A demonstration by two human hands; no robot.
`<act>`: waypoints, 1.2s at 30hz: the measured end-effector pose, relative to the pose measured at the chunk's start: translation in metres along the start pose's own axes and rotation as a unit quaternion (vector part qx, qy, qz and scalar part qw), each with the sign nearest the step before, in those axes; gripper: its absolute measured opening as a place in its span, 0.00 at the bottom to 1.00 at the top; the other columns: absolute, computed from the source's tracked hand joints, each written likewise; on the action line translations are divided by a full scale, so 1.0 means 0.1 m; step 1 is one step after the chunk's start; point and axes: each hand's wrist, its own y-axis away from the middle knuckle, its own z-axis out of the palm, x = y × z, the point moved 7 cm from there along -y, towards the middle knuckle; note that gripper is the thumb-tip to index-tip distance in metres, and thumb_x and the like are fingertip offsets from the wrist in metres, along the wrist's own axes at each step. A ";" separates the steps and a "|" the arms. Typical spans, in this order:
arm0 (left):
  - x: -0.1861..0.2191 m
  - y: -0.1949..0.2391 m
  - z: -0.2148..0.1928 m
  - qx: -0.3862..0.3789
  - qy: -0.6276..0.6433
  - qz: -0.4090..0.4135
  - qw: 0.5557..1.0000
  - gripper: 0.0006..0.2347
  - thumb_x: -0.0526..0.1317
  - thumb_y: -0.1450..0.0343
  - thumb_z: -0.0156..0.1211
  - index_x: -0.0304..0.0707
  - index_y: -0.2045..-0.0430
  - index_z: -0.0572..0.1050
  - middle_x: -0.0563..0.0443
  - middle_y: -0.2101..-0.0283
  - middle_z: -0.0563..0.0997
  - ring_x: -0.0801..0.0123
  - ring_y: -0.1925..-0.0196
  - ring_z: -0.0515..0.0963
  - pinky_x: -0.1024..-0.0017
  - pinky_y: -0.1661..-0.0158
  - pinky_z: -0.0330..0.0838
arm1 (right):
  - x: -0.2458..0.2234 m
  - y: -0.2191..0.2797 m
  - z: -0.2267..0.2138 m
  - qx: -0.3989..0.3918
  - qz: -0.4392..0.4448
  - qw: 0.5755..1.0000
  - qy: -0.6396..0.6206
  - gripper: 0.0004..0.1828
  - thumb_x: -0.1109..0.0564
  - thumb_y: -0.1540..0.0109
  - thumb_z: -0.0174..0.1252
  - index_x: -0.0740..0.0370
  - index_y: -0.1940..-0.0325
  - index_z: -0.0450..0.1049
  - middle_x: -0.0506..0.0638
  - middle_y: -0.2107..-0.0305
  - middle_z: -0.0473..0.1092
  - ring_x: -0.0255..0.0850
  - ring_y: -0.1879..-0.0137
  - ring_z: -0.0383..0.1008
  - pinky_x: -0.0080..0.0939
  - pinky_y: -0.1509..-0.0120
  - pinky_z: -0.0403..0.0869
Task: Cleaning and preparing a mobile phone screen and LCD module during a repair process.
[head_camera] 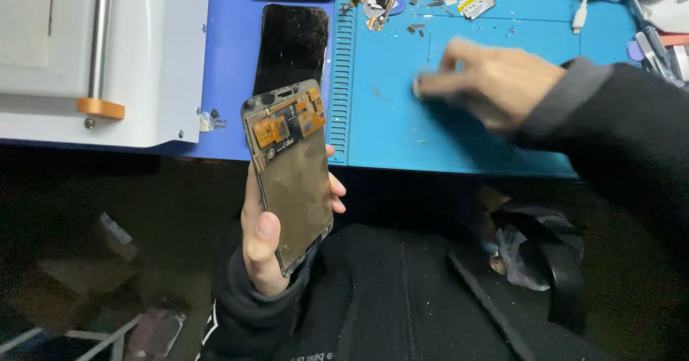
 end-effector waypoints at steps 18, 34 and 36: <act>-0.07 0.00 -0.13 0.042 0.003 -0.003 0.999 0.43 0.64 0.27 0.57 0.23 0.28 0.52 0.25 0.33 0.68 0.54 0.51 0.79 0.60 0.53 0.78 | 0.00 0.94 0.44 -0.264 -0.099 0.953 -0.108 0.19 0.51 0.45 0.63 0.53 0.50 0.75 0.51 0.65 0.72 0.49 0.58 0.75 0.50 0.57 0.72; -0.29 -0.07 0.06 0.027 0.059 -0.041 0.997 0.40 0.63 0.25 0.50 0.25 0.28 0.53 0.25 0.32 0.65 0.51 0.47 0.78 0.56 0.52 0.79 | 0.28 1.24 0.60 -0.319 -0.171 0.905 -0.224 0.27 0.54 0.39 0.61 0.33 0.35 0.77 0.41 0.53 0.75 0.34 0.46 0.76 0.40 0.43 0.74; -0.29 -0.11 0.14 0.023 0.094 -0.041 0.994 0.39 0.62 0.24 0.47 0.24 0.27 0.53 0.25 0.31 0.64 0.50 0.46 0.78 0.55 0.52 0.79 | 0.18 1.05 0.50 -0.326 -0.101 0.914 -0.219 0.31 0.52 0.40 0.60 0.30 0.33 0.73 0.38 0.54 0.75 0.31 0.49 0.77 0.37 0.44 0.75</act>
